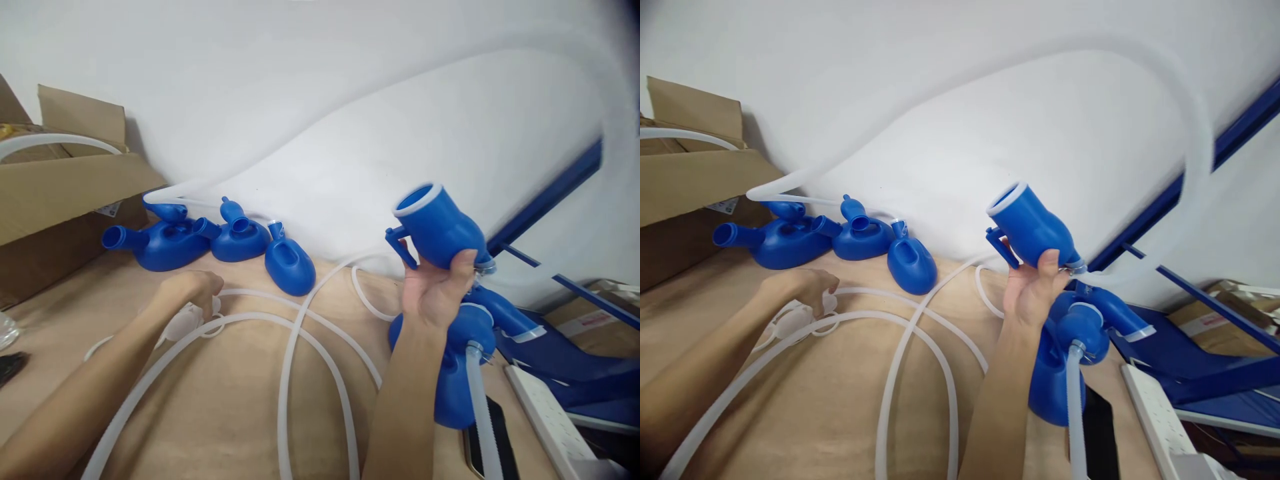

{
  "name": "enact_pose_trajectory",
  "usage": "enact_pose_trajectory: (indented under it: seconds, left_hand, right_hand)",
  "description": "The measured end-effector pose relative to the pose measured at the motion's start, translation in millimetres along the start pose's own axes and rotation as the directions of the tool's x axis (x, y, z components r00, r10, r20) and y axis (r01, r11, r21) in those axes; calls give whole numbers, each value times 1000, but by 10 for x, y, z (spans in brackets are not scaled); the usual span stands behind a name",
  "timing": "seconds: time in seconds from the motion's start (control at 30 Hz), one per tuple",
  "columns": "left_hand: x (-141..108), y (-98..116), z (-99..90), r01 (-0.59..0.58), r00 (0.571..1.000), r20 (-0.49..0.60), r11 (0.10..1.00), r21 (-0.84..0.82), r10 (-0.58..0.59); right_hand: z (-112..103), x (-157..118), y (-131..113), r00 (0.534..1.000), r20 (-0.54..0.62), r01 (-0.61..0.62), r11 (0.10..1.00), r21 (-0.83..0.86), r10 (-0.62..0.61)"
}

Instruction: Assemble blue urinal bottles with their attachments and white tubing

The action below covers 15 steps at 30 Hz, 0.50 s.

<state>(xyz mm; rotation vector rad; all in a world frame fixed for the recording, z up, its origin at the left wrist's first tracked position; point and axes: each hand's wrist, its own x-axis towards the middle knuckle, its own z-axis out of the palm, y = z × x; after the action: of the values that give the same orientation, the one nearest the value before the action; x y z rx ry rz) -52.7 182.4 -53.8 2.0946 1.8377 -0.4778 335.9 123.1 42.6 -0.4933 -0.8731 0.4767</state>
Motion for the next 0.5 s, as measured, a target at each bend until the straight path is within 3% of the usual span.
enact_pose_trajectory:
  seconds: [0.17, 0.3, 0.5]
  left_hand:
    - [78, 235, 18, -36, 999, -8, 999, -8, 36]
    - [91, 155, 10, -24, 1000, 0, 999, -32, 24]
    - [114, 44, 70, -35, 998, -59, 996, -80, 30]
  right_hand:
    - [-34, 3, 111, 984, 61, -166, 986, 15, 165]
    - [-77, 11, 194, 926, 143, -352, 936, -13, 350]
    - [-82, 15, 322, 856, 204, -485, 875, -1, 475]
